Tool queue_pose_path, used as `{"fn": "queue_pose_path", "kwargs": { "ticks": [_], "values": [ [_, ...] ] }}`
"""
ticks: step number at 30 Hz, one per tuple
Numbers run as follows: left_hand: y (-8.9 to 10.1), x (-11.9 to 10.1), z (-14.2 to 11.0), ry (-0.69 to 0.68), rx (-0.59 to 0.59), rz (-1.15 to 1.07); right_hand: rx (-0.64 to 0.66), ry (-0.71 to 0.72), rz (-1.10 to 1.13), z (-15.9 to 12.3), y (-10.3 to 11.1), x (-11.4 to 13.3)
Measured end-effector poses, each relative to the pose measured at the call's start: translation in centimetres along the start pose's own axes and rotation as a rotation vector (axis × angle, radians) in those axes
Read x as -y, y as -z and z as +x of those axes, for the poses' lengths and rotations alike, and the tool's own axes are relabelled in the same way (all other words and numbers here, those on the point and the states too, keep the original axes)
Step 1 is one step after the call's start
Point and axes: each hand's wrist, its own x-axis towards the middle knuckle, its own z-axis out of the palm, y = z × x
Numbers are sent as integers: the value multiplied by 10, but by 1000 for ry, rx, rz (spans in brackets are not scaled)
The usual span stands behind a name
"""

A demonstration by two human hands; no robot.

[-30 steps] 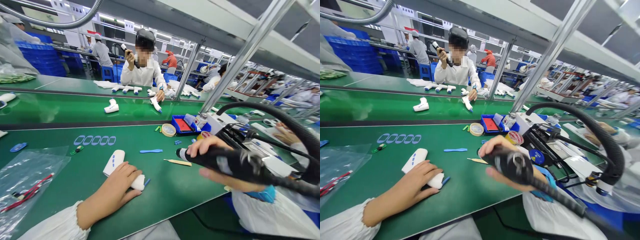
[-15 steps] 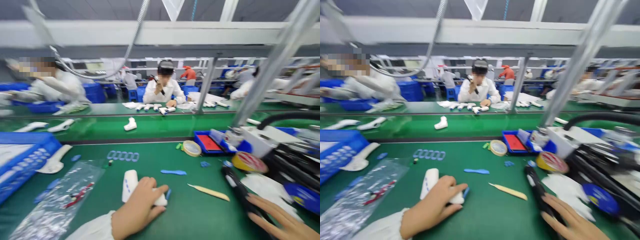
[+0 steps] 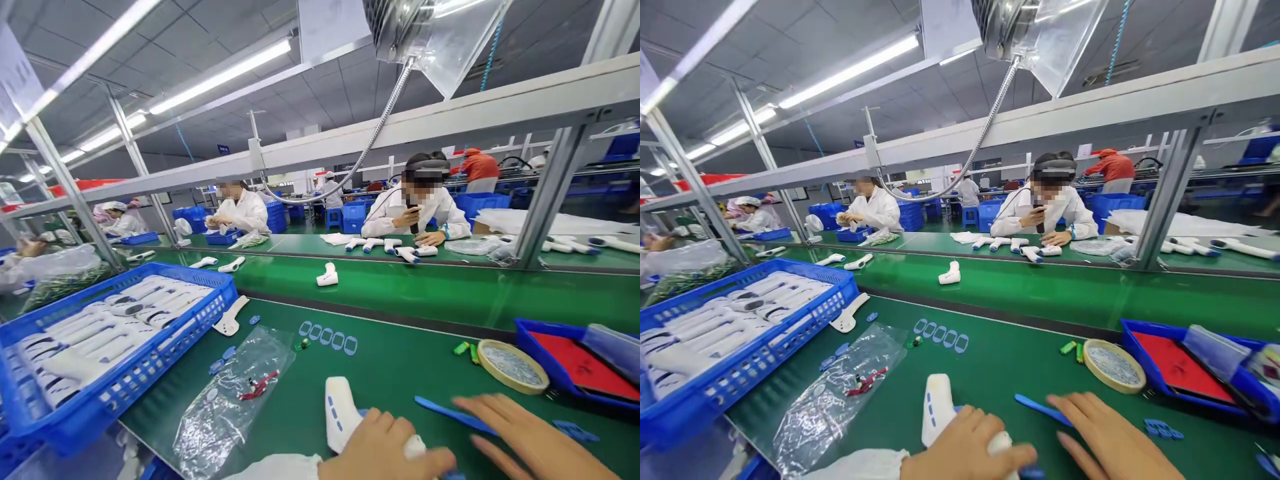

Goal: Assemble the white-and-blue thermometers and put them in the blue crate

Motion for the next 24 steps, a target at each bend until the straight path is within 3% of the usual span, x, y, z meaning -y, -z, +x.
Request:
{"fn": "queue_pose_path", "kwargs": {
  "ticks": [3,6,9,12,15,18,21,24],
  "values": [
    [11,-6,-20,147,-139,-183,233,-155,2,37,-1,25],
    [16,-2,-34,215,-271,-350,358,-271,108,56,-1,36],
    [13,3,-39,210,-319,-403,413,-336,212,55,9,47],
    [10,5,-39,207,-357,-397,386,-337,448,53,26,67],
    [9,5,-39,174,-362,-376,382,-317,590,53,39,83],
    [11,5,-40,104,-330,-338,458,-272,569,55,44,87],
    [15,5,-39,43,-224,-309,583,-234,574,58,41,85],
    [20,7,-34,46,-127,-296,703,-341,621,60,31,80]
  ]
}}
